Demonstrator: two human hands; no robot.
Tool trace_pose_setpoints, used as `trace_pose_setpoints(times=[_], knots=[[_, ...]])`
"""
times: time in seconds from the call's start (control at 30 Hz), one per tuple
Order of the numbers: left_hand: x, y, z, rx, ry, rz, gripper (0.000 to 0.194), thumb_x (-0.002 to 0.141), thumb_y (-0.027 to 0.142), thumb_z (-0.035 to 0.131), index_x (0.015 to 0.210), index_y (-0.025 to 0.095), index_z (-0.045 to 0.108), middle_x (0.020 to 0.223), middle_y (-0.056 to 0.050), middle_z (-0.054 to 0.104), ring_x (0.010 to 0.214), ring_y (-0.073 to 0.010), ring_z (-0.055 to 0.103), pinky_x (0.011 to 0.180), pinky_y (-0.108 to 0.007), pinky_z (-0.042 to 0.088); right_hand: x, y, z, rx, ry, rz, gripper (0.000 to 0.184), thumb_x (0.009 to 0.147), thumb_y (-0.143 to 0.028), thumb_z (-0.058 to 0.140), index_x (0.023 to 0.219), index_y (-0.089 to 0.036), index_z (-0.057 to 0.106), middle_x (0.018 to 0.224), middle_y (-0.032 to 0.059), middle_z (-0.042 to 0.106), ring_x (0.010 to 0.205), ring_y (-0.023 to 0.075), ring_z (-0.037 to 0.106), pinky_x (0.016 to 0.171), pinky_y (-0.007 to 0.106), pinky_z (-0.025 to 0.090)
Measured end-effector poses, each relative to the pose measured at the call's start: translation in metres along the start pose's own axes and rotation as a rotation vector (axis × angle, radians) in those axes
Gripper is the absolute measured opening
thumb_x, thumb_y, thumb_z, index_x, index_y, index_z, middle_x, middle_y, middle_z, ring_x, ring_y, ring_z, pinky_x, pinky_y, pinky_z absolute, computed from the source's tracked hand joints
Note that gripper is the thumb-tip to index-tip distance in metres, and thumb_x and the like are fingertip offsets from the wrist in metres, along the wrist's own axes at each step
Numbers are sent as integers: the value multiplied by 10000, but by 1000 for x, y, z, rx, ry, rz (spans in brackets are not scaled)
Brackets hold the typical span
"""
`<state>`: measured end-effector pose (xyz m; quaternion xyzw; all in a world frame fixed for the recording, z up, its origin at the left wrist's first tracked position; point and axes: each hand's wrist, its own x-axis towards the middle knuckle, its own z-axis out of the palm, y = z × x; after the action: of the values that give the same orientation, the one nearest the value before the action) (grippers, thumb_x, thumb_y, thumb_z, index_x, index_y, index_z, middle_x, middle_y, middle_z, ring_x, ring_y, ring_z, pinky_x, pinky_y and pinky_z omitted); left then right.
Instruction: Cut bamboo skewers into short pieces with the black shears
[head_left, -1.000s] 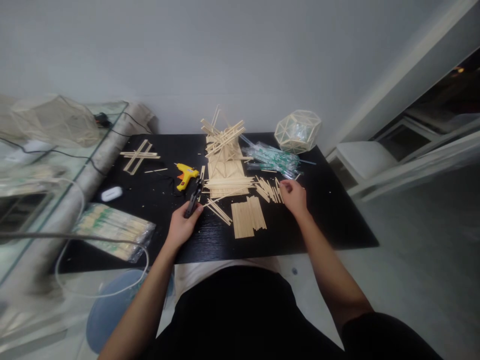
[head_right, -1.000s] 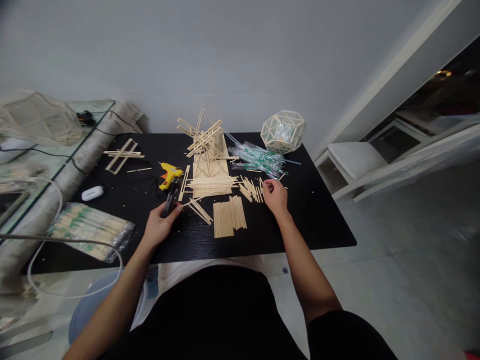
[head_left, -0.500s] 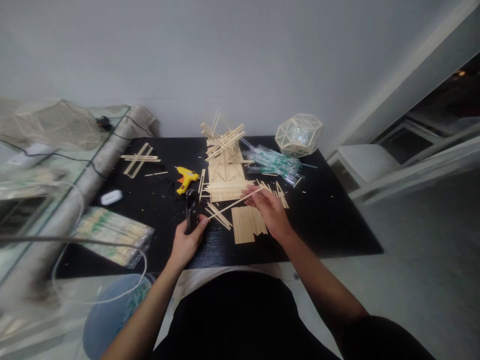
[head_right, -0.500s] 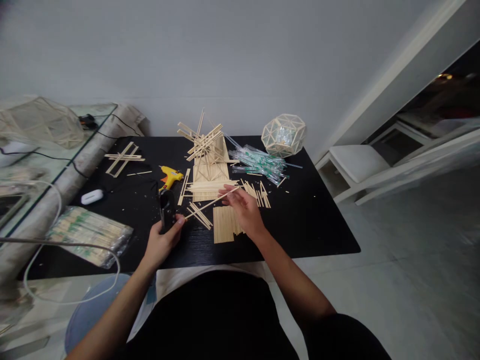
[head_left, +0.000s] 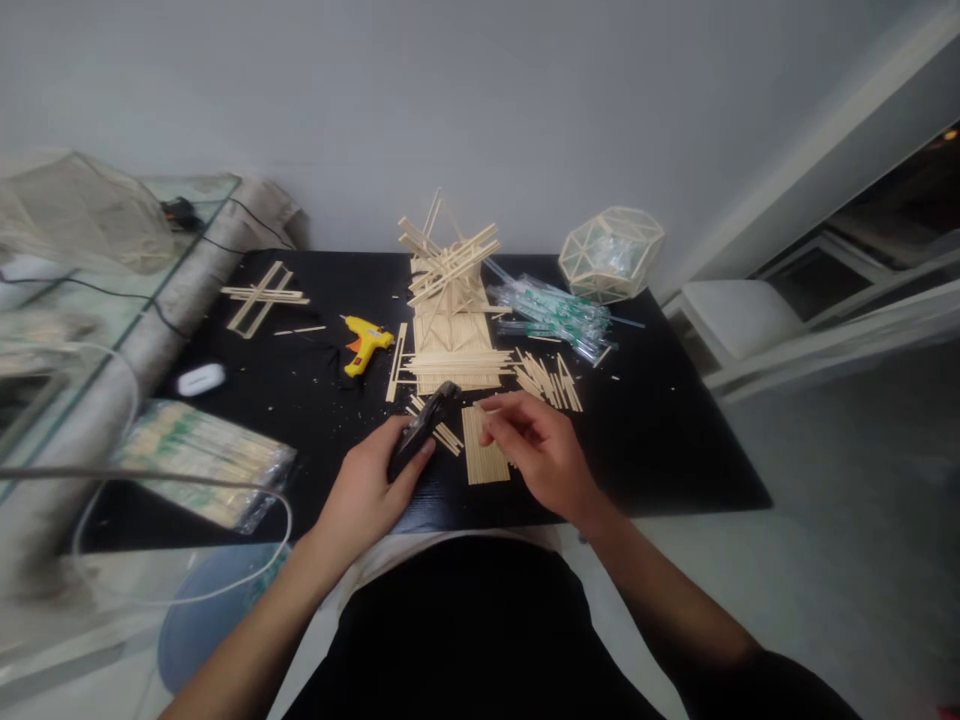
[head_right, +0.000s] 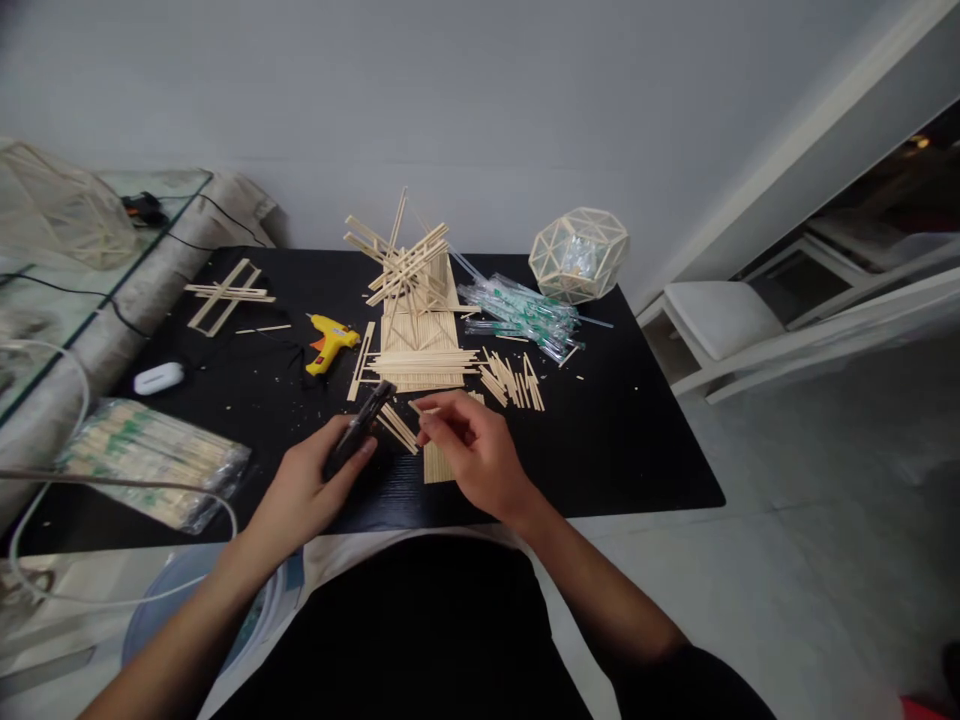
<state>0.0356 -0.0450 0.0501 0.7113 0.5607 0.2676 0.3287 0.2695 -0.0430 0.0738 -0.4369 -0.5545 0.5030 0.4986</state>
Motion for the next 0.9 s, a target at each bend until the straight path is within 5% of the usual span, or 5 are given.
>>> trace_pose_setpoints(times=[0.3,0.9], knots=[[-2,11,7,142,29,138,264,972,381,583,1177,223,633,1077,-90,747,965,-253,716,855,-380,555,-1,6,10,-16,48,24,121,894,-361,752,919,-243,752,849,15,752,734,159,668,655,298,550],[-5,12,11,157,-36,82,168,987,374,552,995,217,614,831,-44,703,726,-205,677,672,-310,491,-2,8,11,-49,37,20,220,919,-452,747,855,-242,738,766,2,744,720,171,702,693,312,574]])
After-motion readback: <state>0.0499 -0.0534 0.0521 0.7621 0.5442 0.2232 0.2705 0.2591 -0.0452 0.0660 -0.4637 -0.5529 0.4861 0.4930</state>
